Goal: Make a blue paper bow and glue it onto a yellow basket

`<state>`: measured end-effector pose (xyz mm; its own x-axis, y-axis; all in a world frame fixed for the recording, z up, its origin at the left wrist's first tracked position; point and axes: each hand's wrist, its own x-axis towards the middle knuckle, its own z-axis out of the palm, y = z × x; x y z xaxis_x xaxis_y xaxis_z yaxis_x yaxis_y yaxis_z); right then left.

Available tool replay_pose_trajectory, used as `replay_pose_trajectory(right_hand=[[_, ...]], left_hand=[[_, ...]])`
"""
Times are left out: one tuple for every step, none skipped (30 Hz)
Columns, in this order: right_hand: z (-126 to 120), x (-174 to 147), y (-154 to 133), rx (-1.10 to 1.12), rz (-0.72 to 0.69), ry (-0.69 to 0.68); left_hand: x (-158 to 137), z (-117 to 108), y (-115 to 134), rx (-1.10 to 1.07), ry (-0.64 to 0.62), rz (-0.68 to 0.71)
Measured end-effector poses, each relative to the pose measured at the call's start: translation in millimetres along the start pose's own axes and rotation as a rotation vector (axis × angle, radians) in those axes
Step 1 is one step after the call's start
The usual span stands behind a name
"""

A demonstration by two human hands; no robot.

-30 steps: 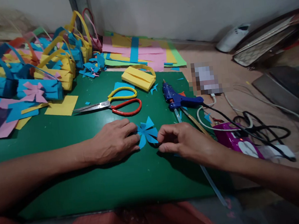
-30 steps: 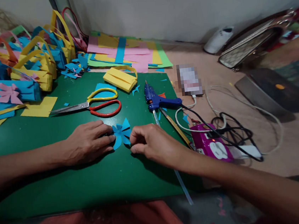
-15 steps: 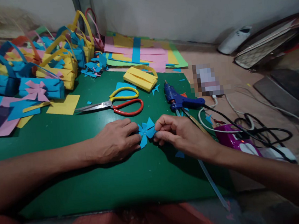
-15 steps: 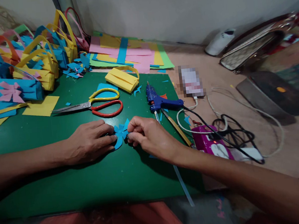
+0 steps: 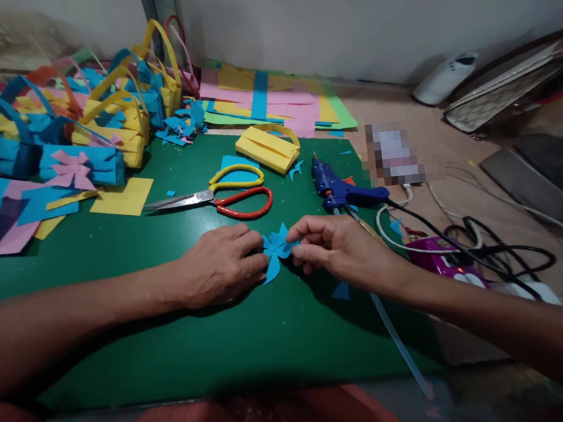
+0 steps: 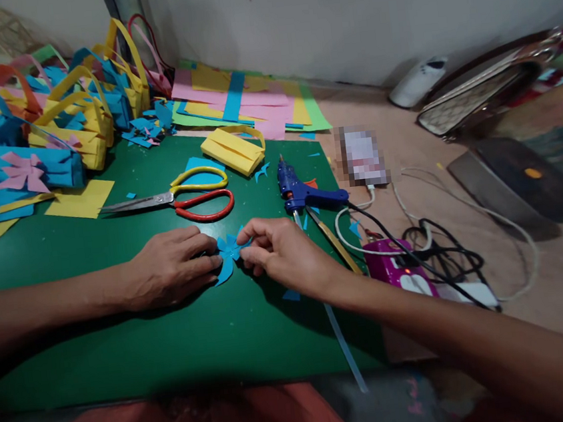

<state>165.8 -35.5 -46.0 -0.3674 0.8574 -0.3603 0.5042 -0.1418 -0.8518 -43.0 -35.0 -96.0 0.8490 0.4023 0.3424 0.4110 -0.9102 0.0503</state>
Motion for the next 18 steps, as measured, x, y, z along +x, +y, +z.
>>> replay_pose_trajectory(right_hand=[[0.0, 0.3, -0.2, -0.010, 0.001, 0.007], [0.0, 0.5, -0.2, -0.017, 0.003, 0.012], [0.0, 0.7, -0.1, -0.016, 0.007, 0.015], [-0.1, 0.8, 0.3, -0.011, 0.012, 0.012], [-0.1, 1.1, 0.7, -0.002, 0.017, 0.006], [-0.3, 1.3, 1.2, 0.006, 0.023, -0.002], [-0.4, 1.6, 1.8, 0.012, 0.031, -0.014], [-0.7, 2.0, 2.3, 0.016, 0.044, -0.030], [-1.0, 2.4, 2.7, 0.020, 0.061, -0.047], [-1.3, 2.8, 3.0, 0.025, 0.081, -0.063], [-1.5, 3.4, 3.3, 0.033, 0.100, -0.079], [-1.8, 4.0, 3.4, 0.045, 0.116, -0.093], [-2.0, 4.6, 3.3, 0.057, 0.128, -0.105], [-2.1, 5.2, 3.1, 0.068, 0.133, -0.114], [-2.2, 5.8, 2.8, 0.077, 0.134, -0.119], [-2.3, 6.3, 2.2, 0.085, 0.134, -0.123], [-2.2, 6.6, 1.6, 0.090, 0.135, -0.124], [-2.2, 6.9, 0.8, 0.092, 0.139, -0.121]], left_hand=[[0.0, 0.0, -0.1, 0.003, 0.000, 0.000], [-0.1, 0.0, -0.2, 0.005, -0.001, 0.001], [-0.1, 0.0, -0.3, 0.007, -0.001, 0.002], [-0.1, 0.0, -0.3, 0.007, 0.001, 0.003], [-0.2, 0.0, -0.3, 0.005, 0.002, 0.004], [-0.2, 0.1, -0.2, 0.003, 0.002, 0.003], [-0.2, 0.1, 0.0, 0.001, 0.003, 0.002], [-0.2, 0.2, 0.1, -0.001, 0.003, -0.002], [-0.2, 0.3, 0.3, -0.001, 0.002, -0.006], [-0.2, 0.5, 0.4, -0.002, -0.001, -0.007], [-0.2, 0.6, 0.5, -0.002, -0.002, -0.007], [-0.2, 0.7, 0.5, -0.001, -0.002, -0.007], [-0.2, 0.9, 0.5, 0.001, 0.000, -0.006], [-0.2, 0.9, 0.4, 0.002, 0.002, -0.006], [-0.1, 0.9, 0.3, 0.003, 0.004, -0.005], [0.0, 0.9, 0.3, 0.003, 0.005, -0.005], [0.0, 0.8, 0.3, 0.001, 0.003, -0.005], [0.1, 0.6, 0.3, -0.001, 0.000, -0.005]])
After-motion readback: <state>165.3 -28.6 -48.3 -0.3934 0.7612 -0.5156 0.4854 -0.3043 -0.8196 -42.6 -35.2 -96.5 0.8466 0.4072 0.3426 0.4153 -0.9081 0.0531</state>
